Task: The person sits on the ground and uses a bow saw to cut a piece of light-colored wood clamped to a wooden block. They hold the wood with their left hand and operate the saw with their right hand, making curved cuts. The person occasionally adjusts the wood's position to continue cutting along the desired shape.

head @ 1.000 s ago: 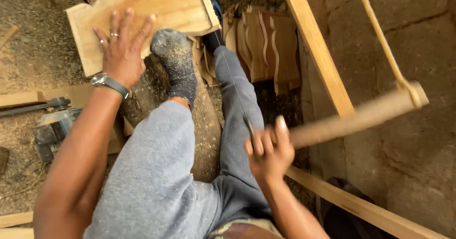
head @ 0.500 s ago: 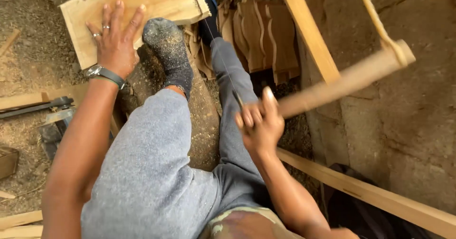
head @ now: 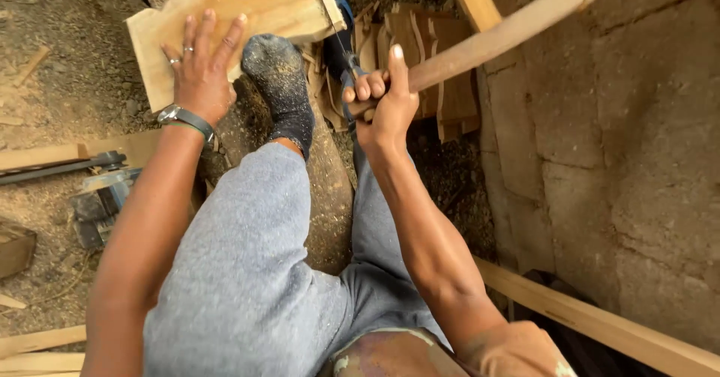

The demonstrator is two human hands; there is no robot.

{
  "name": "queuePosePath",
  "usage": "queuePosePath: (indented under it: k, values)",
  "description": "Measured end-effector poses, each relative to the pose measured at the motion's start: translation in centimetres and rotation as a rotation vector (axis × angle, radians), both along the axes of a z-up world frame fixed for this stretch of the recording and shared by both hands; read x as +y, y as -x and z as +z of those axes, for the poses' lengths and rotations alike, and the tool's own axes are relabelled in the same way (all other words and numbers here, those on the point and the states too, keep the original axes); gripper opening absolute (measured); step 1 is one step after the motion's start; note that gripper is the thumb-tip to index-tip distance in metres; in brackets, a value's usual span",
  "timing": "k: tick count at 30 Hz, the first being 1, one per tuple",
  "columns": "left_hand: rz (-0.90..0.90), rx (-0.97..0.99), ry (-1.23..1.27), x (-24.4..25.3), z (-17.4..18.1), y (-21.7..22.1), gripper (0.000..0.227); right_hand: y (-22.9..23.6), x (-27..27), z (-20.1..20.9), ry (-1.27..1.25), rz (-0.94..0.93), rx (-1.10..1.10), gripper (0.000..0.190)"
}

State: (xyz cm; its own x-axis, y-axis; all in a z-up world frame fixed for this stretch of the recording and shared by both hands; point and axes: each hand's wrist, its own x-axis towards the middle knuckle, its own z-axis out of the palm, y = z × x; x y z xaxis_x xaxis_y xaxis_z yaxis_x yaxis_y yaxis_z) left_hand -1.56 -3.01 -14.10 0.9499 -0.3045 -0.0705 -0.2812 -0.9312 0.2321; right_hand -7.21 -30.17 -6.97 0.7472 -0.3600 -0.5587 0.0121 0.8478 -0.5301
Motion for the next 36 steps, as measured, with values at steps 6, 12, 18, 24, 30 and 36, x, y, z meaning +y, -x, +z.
queuePosePath:
  k: [6, 12, 18, 24, 30, 36]
  values:
    - [0.091, 0.171, 0.021, -1.0, 1.6, 0.6, 0.123, 4.9, -0.3, 1.2, 0.054, 0.046, 0.054, 0.042]
    - [-0.004, 0.040, 0.019, 0.4, 0.1, 0.7, 0.120, 13.8, -2.9, 2.9, 0.121, 0.072, 0.219, 0.052]
    - [-0.079, -0.236, -0.015, 1.2, -1.9, 0.3, 0.118, 17.4, -3.9, 2.8, 0.193, 0.093, 0.079, 0.040]
    - [-0.046, -0.188, -0.022, 1.2, -2.1, 0.6, 0.114, 5.1, 0.0, -0.5, 0.086, 0.022, 0.069, 0.055]
    - [-0.044, -0.170, -0.001, 0.8, -1.3, 0.6, 0.106, 1.1, -0.1, 1.7, -0.018, 0.011, 0.078, 0.046]
    - [-0.039, -0.157, -0.033, 1.3, -2.2, -0.1, 0.116, 6.6, -1.2, 2.1, 0.125, 0.133, -0.032, 0.050]
